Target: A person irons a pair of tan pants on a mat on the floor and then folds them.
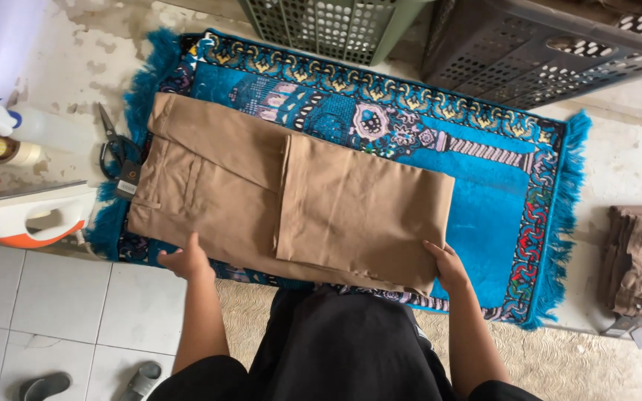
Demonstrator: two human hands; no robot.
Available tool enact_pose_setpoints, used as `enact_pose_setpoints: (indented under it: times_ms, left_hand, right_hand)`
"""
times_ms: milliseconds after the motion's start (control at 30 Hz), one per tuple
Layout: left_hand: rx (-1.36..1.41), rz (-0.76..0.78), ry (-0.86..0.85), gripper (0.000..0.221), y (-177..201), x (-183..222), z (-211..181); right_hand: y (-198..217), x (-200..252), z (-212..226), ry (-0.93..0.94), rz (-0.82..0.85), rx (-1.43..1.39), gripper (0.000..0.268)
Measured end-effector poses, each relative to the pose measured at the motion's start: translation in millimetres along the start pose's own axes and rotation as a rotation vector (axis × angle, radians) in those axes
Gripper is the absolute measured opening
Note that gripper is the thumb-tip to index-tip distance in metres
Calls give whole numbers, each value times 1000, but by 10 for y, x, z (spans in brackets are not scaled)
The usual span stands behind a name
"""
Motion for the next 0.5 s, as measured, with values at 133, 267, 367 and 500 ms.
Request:
enact_pose_setpoints:
  times_ms: [133,267,367,500]
  left_hand:
    - [99,71,152,86,65,-473,-45]
    - [151,199,299,86,157,-347,-365]
    - [325,268,361,87,138,-286,-617]
    - [577,422,392,74,68,-363,-592]
  right_hand:
    - [-79,83,113,-8,-24,-43,50]
    - [-107,146,145,6,-49,-33,48]
    - [-113,109,158,26,-43,-27,44]
    - [-131,119,195,91,-13,-34,39]
Point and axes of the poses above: each hand's wrist, its own x-axis away from the middle knuckle, its own y-axis out of the back of the hand, z = x × y, the point moved 5 cm from there along -x, towards the middle knuckle, and after that the axes turned 3 degrees about z, right-handed, at the moved point
